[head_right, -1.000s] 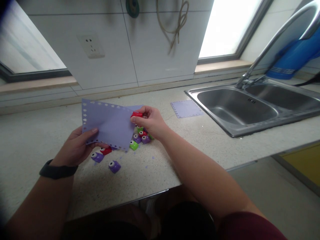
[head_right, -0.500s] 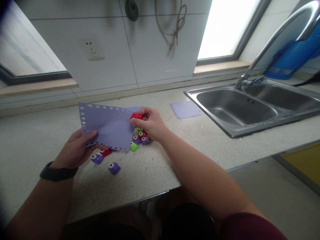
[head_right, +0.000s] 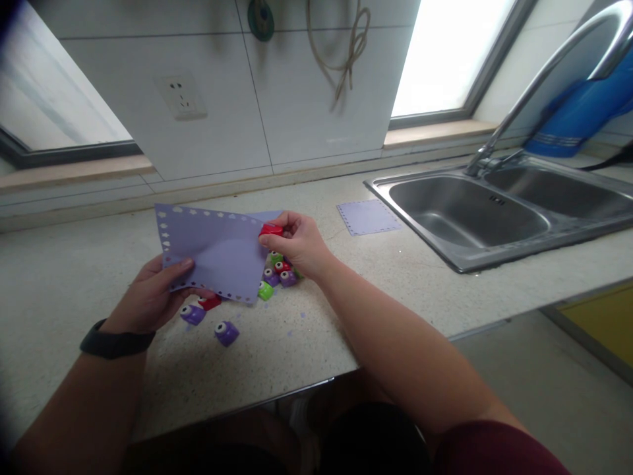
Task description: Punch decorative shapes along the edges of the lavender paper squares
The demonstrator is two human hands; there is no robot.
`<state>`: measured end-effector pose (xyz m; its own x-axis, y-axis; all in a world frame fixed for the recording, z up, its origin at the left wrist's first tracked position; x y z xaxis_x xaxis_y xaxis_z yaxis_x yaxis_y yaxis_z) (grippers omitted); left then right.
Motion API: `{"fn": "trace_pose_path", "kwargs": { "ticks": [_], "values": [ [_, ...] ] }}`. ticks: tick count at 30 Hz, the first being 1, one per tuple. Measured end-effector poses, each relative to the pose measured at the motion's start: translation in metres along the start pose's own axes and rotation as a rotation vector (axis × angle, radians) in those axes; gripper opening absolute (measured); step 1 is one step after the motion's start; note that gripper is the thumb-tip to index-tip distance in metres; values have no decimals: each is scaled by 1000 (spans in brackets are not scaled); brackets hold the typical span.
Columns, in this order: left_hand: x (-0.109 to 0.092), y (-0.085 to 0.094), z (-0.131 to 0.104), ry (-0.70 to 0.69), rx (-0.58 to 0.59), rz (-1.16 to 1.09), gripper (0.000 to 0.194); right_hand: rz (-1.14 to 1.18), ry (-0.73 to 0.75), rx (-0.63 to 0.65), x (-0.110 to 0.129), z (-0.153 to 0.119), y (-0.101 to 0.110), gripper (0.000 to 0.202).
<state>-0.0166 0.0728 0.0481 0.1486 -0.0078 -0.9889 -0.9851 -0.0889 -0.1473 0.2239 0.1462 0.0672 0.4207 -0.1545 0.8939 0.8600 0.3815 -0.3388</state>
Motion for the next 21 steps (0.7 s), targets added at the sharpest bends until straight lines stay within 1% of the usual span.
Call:
{"fn": "trace_pose_path", "kwargs": {
  "ticks": [7,15,18,21],
  "values": [
    [1,0,0,6,-4,-24,27,14,13,16,2,0,-3,41],
    [0,2,2,-17,25,-41,31,13,-19,16,1,1,-1,44],
    [-1,3,3,-28,-9,-48,31,37,-26,-14,2,3,3,40],
    [-1,4,4,-39,-32,-64,29,86,1,-68,4,6,9,35]
  ]
}}
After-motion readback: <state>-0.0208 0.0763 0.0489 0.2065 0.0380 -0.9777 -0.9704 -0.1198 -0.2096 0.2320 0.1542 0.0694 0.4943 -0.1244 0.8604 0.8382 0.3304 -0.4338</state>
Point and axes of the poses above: each hand's wrist, its own z-axis towards the middle knuckle, its own y-axis out of the back of the hand, x = y × z, the point moved 7 cm from there along z, towards the middle knuckle, and after that the axes turned 1 degree about -y, right-handed, at the moved point
